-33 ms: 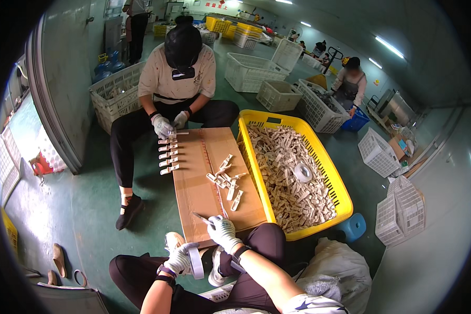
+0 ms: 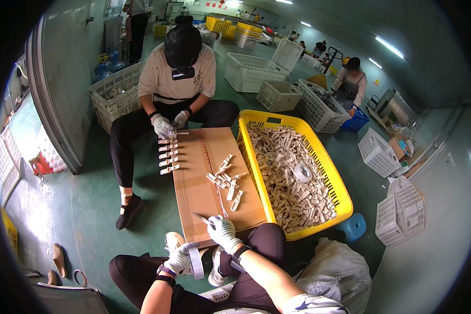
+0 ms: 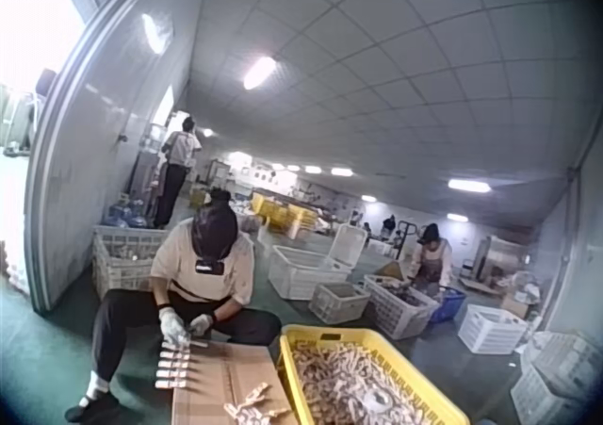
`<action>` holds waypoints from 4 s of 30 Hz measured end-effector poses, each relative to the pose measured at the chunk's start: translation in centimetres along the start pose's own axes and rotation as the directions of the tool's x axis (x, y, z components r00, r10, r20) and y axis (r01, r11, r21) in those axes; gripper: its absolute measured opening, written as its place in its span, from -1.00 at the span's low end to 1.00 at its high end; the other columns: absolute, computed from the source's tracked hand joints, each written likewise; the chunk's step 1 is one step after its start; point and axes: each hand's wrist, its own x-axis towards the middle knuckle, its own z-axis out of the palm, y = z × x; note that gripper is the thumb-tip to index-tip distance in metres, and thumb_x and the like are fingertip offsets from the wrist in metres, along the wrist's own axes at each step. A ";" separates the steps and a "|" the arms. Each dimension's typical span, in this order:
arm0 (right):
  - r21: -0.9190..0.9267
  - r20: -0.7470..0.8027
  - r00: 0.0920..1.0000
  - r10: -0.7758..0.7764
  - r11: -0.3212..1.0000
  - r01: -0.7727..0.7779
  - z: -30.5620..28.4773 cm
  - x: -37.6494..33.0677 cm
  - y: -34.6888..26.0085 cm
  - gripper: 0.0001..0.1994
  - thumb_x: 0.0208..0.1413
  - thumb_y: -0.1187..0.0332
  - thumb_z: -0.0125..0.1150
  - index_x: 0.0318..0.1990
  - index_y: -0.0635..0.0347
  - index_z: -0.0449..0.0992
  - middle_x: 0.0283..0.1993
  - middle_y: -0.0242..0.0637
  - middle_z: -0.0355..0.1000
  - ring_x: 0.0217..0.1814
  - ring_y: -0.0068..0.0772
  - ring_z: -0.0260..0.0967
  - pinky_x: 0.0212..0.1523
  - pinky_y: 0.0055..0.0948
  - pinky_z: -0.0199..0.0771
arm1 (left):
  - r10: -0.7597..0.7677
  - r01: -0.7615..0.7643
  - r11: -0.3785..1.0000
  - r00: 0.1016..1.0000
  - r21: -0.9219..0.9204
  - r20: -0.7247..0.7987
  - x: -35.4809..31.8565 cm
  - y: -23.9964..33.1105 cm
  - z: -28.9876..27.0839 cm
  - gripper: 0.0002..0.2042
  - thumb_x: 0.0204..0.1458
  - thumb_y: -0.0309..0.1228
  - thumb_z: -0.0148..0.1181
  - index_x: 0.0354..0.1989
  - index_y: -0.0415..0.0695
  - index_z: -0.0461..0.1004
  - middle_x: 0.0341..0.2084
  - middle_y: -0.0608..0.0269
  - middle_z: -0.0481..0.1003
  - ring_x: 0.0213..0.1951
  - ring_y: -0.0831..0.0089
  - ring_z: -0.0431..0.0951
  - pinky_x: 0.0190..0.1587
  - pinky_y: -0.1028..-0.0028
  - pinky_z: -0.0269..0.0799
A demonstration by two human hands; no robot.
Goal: Assembling small plastic white clips onto a board or jig in a factory setting.
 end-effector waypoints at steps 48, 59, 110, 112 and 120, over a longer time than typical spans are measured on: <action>-0.050 0.012 1.000 -0.017 0.999 0.017 0.1 0.4 0.2 -0.81 0.05 0.23 0.15 -0.23 0.07 0.51 -0.28 -0.07 0.48 -0.20 0.05 0.44 -0.17 -0.03 0.44 | -0.076 0.072 0.996 0.994 0.047 0.081 -4.7 1.0 3.6 -0.83 -0.02 -0.29 0.33 -0.49 -0.07 0.50 -0.60 0.36 0.51 -0.54 0.36 0.49 -0.36 0.29 0.39; -0.065 0.060 0.998 0.038 0.997 -0.034 -0.1 0.6 -0.4 -0.81 0.04 0.25 0.18 -0.22 0.10 0.51 -0.28 -0.07 0.48 -0.22 0.04 0.44 -0.18 -0.06 0.44 | -0.127 0.137 0.988 0.985 -0.077 0.119 -2.2 0.7 1.8 -0.82 -0.01 -0.36 0.34 -0.55 -0.08 0.48 -0.64 0.38 0.48 -0.57 0.46 0.45 -0.47 0.41 0.32; -0.012 0.162 0.984 0.080 0.997 -0.079 -0.6 0.6 0.2 -0.78 0.00 0.27 0.17 -0.21 0.14 0.50 -0.24 -0.03 0.49 -0.19 0.05 0.46 -0.14 -0.11 0.46 | -0.134 0.148 0.985 0.979 -0.084 0.152 -3.0 0.9 1.8 -0.84 0.04 -0.29 0.30 -0.47 -0.06 0.51 -0.60 0.38 0.49 -0.53 0.48 0.45 -0.41 0.46 0.35; -0.017 0.169 0.982 0.079 0.997 -0.078 -0.5 0.6 0.1 -0.77 0.00 0.27 0.18 -0.20 0.14 0.50 -0.24 -0.03 0.49 -0.19 0.05 0.46 -0.14 -0.11 0.46 | -0.119 0.136 0.986 0.980 -0.101 0.162 -2.7 0.8 1.4 -0.84 0.04 -0.29 0.30 -0.48 -0.06 0.51 -0.60 0.39 0.49 -0.54 0.48 0.45 -0.43 0.48 0.34; -0.043 0.171 0.978 0.122 0.992 -0.116 -0.3 0.6 0.2 -0.76 -0.02 0.26 0.17 -0.21 0.15 0.51 -0.22 -0.03 0.50 -0.18 0.05 0.46 -0.12 -0.11 0.46 | -0.073 0.083 0.994 0.989 -0.071 0.126 -3.0 0.6 2.0 -0.83 0.05 -0.27 0.29 -0.47 -0.06 0.51 -0.63 0.38 0.49 -0.57 0.49 0.43 -0.48 0.49 0.29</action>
